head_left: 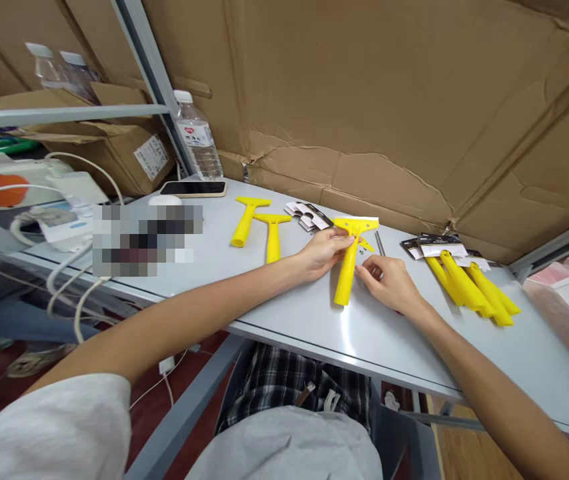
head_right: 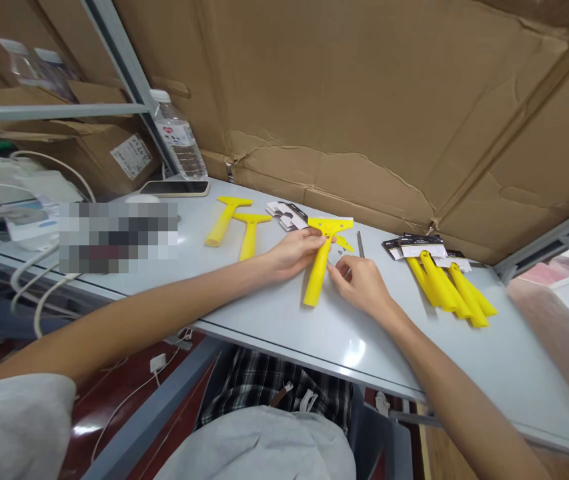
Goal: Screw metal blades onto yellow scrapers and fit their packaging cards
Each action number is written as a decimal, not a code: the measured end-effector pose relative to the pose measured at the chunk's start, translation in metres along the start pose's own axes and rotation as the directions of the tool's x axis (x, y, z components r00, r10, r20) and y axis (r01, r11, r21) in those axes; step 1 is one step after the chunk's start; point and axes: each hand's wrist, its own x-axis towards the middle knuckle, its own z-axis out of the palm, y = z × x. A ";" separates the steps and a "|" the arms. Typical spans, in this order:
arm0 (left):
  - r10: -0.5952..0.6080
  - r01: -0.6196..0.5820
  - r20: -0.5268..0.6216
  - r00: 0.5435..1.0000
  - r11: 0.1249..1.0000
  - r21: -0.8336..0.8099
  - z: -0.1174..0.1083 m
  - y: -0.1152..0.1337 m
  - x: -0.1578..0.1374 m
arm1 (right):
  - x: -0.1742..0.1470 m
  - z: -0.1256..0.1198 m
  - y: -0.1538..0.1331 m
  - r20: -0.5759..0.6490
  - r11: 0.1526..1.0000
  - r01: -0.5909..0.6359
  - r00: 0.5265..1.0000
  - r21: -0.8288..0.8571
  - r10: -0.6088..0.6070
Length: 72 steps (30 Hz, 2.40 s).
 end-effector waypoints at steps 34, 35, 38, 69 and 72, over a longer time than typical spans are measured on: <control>0.506 -0.140 0.126 0.853 -0.010 0.990 -0.086 0.093 0.044 | -0.007 -0.013 0.007 0.114 0.904 -0.273 0.962 0.328 0.249; 0.483 -0.094 0.116 0.868 -0.069 0.993 -0.091 0.091 0.047 | -0.007 -0.014 0.007 0.114 0.907 -0.272 0.962 0.320 0.248; 0.399 0.002 0.071 0.914 -0.180 0.984 -0.102 0.084 0.054 | -0.007 -0.014 0.007 0.099 0.920 -0.256 0.966 0.298 0.237; 0.438 -0.279 0.213 0.873 0.089 0.956 -0.100 0.074 0.062 | -0.006 -0.017 0.007 -0.017 0.927 -0.220 0.971 0.304 0.236; 0.365 -0.324 0.256 0.895 0.136 0.936 -0.096 0.076 0.059 | -0.005 -0.016 0.008 -0.029 0.921 -0.215 0.971 0.324 0.237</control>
